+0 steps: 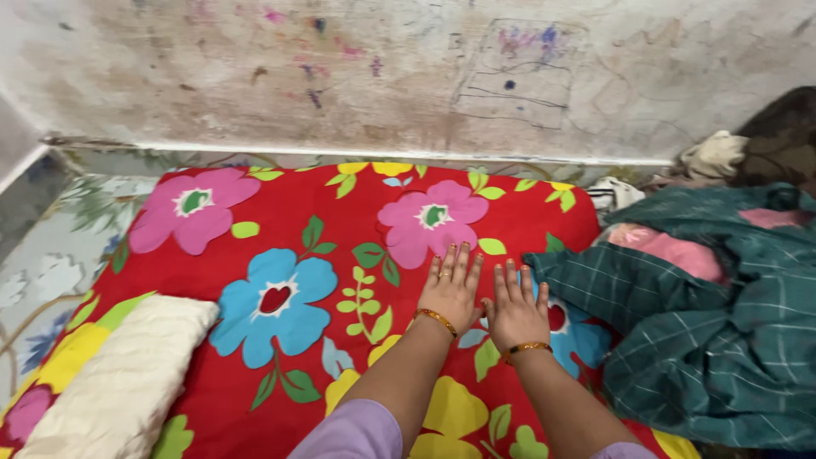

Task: The person folds a white garment and a green checkered shirt on a floral bedsheet. The person smooths and folds each item neatly, placing the folded white garment aside before folding the green shirt.

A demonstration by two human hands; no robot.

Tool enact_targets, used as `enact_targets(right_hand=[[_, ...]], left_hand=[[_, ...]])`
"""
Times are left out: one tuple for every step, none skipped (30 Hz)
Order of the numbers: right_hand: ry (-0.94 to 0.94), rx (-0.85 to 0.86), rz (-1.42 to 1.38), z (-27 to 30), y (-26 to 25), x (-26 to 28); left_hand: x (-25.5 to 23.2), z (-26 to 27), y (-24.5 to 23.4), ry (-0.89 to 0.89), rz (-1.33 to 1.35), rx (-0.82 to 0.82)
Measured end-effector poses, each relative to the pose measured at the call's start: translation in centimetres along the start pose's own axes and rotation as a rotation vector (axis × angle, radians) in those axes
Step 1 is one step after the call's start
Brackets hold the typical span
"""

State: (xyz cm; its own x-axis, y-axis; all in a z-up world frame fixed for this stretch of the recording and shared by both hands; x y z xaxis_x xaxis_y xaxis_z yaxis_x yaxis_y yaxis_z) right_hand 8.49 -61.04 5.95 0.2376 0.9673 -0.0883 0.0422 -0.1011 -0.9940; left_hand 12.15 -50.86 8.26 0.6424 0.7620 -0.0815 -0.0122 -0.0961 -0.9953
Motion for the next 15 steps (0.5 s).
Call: enact_targets(right_hand=[[0.002,-0.026,0.011,0.2,-0.3,-0.8],[0.004,-0.053,0.023,0.3,-0.6,-1.6],[0.025,-0.043,0.022,0.5,-0.6,-2.7],[0.045,-0.035,0.020,0.6,-0.5,-3.7],[0.065,-0.026,0.017,0.7,-0.5,-4.7],[0.070,-0.044,0.012,0.8,-0.8,-5.5],[0.076,-0.061,0.008,0.9,-1.2,-6.4],[0.082,-0.078,0.003,1.1,-1.5,-7.3],[0.093,-0.086,0.006,1.2,-1.6,-8.2],[0.104,-0.090,0.008,1.3,-1.8,-9.1],[0.115,-0.095,0.011,1.4,-1.9,-10.0],[0.128,-0.107,0.023,1.6,-2.3,-11.0],[0.141,-0.118,0.035,1.9,-2.6,-11.9],[0.152,-0.133,0.047,2.0,-3.0,-12.8],[0.156,-0.152,0.044,2.2,-3.4,-13.7]], left_hand=[[-0.9,-0.4,-0.1,0.017,-0.002,-0.026],[-1.8,-0.9,-0.3,0.034,-0.004,-0.054],[-2.9,-1.3,-0.3,0.054,-0.016,-0.064],[-3.9,-1.7,-0.3,0.071,-0.030,-0.076],[-4.8,-2.1,-0.3,0.088,-0.044,-0.088],[-5.7,-2.6,-0.2,0.100,-0.007,-0.070],[-6.5,-3.0,-0.1,0.111,0.030,-0.052],[-7.3,-3.5,0.0,0.122,0.066,-0.034],[-8.1,-4.0,0.0,0.134,0.063,-0.033],[-8.9,-4.5,0.1,0.145,0.060,-0.030],[-9.6,-4.8,0.2,0.156,0.058,-0.027],[-10.6,-5.1,-0.1,0.173,0.052,-0.065],[-11.5,-5.5,-0.4,0.188,0.048,-0.104],[-12.3,-5.8,-0.7,0.201,0.043,-0.145],[-13.2,-6.0,-1.0,0.218,0.076,-0.171]])
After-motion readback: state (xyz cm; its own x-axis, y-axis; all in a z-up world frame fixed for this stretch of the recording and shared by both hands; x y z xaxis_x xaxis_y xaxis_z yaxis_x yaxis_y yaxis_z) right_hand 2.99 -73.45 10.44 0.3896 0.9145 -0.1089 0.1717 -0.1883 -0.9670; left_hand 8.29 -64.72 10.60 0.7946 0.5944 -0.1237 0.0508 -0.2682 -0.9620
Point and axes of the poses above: each hand's wrist, its own z-axis away from the middle knuckle, its own y-axis out of the palm, x = y × z, the point moved 10 cm from there along -z, towards the middle knuckle
